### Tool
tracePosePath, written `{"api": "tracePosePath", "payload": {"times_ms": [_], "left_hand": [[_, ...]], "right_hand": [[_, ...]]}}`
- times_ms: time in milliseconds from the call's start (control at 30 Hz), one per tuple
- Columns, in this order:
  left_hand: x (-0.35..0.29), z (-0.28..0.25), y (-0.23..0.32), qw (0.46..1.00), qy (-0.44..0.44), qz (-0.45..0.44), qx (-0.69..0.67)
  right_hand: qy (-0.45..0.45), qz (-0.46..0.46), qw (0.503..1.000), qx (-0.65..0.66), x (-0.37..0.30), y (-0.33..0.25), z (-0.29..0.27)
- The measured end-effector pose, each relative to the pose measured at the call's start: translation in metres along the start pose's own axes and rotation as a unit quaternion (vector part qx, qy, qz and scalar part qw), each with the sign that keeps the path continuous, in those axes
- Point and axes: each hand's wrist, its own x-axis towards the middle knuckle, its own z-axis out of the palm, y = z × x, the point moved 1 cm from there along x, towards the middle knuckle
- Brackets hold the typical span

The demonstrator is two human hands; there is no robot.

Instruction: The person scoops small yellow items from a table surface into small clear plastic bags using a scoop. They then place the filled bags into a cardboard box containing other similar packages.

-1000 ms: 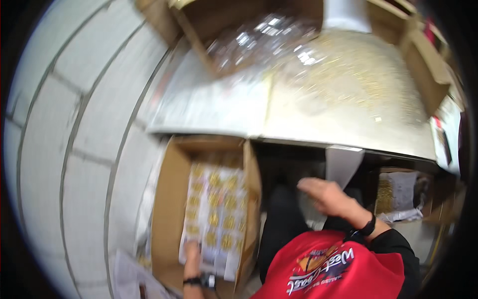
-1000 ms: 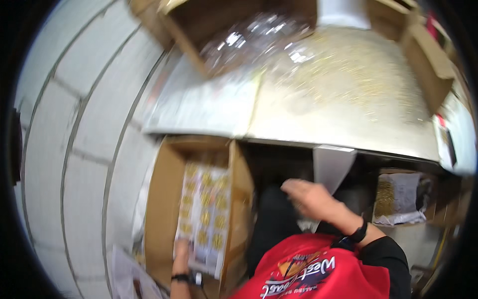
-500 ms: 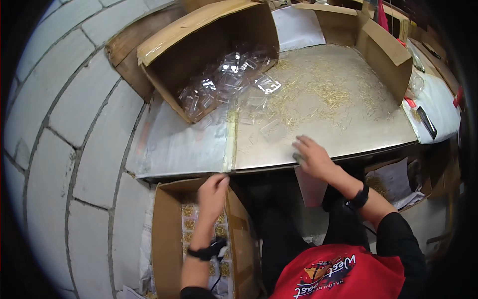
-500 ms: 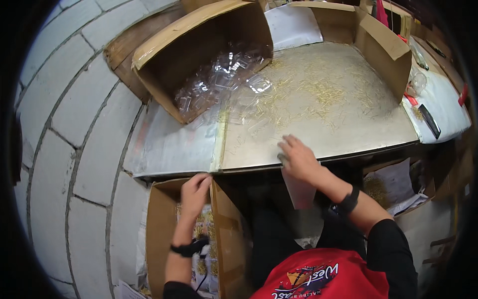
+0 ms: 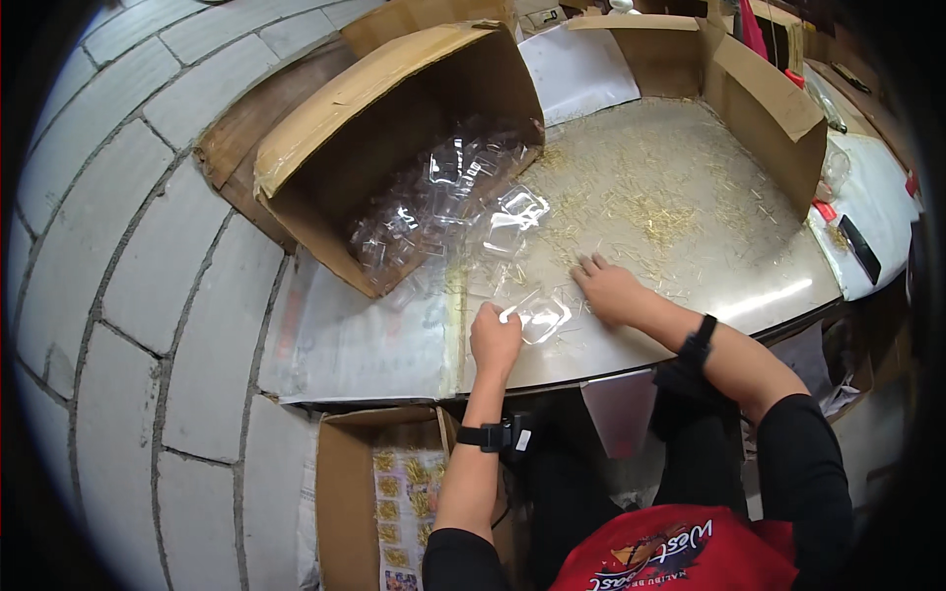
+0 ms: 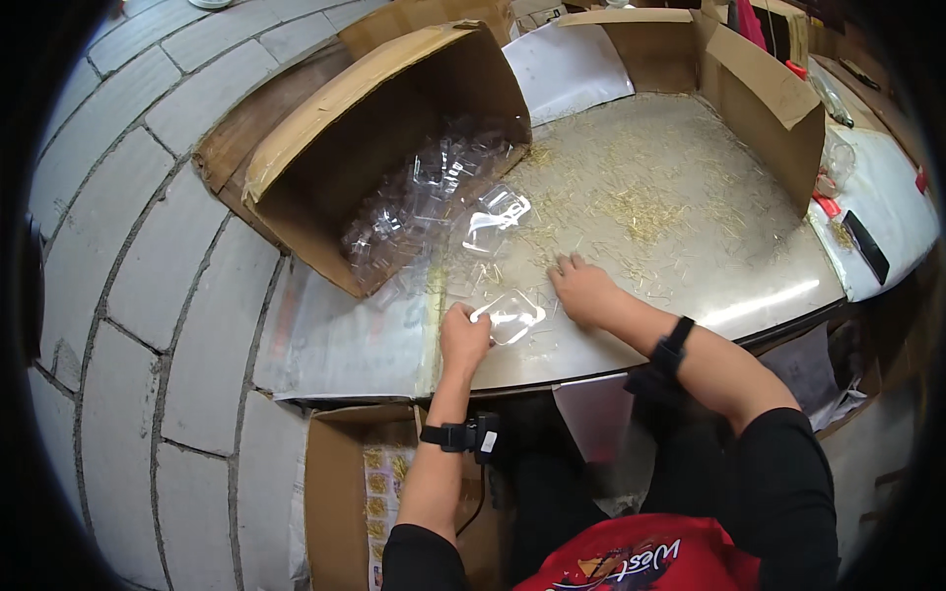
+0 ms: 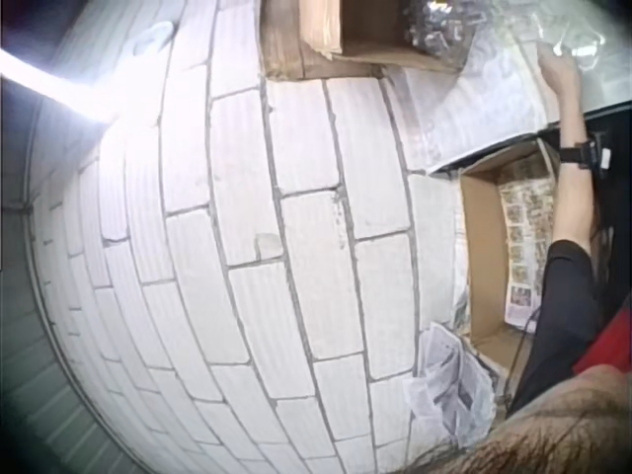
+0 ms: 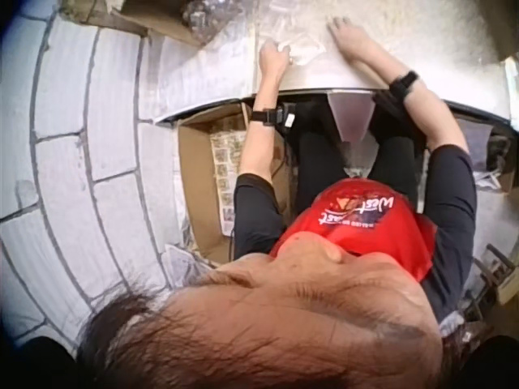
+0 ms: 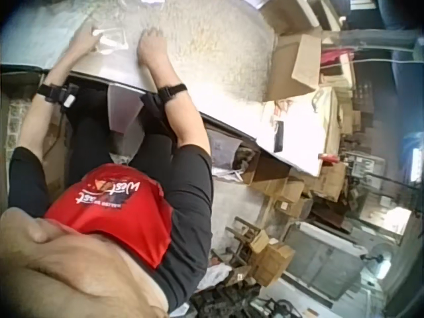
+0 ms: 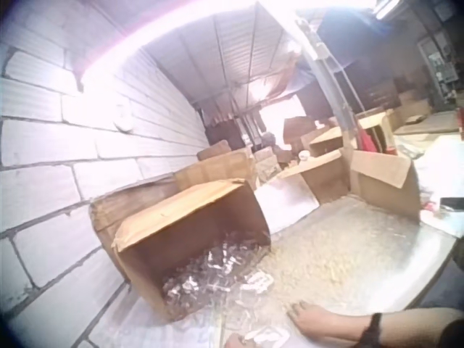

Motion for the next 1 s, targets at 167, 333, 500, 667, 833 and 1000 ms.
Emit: {"api": "tracePosePath", "payload": {"times_ms": [167, 333, 500, 667, 833, 1000], "left_hand": [[-0.028, -0.015, -0.011, 0.938, -0.052, -0.097, -0.329], [-0.070, -0.015, -0.004, 0.833, -0.072, -0.141, -0.531], [-0.130, -0.016, -0.013, 0.777, -0.123, -0.143, -0.600], [-0.206, -0.003, -0.071, 0.749, -0.208, -0.191, -0.600], [-0.244, 0.069, -0.115, 0.745, -0.307, -0.270, -0.528], [-0.245, 0.125, -0.082, 0.707, -0.340, -0.323, -0.529]], "right_hand": [[0.024, 0.040, 0.979, 0.199, -0.043, 0.012, -0.020], [0.143, 0.122, 0.976, 0.109, -0.023, 0.001, -0.004], [0.052, -0.058, 0.988, 0.133, -0.020, -0.029, 0.005], [0.091, 0.063, 0.898, 0.426, -0.058, 0.021, -0.014], [0.127, 0.063, 0.971, 0.193, -0.034, -0.014, -0.009], [0.193, 0.018, 0.969, 0.152, -0.052, -0.059, 0.018]]}}
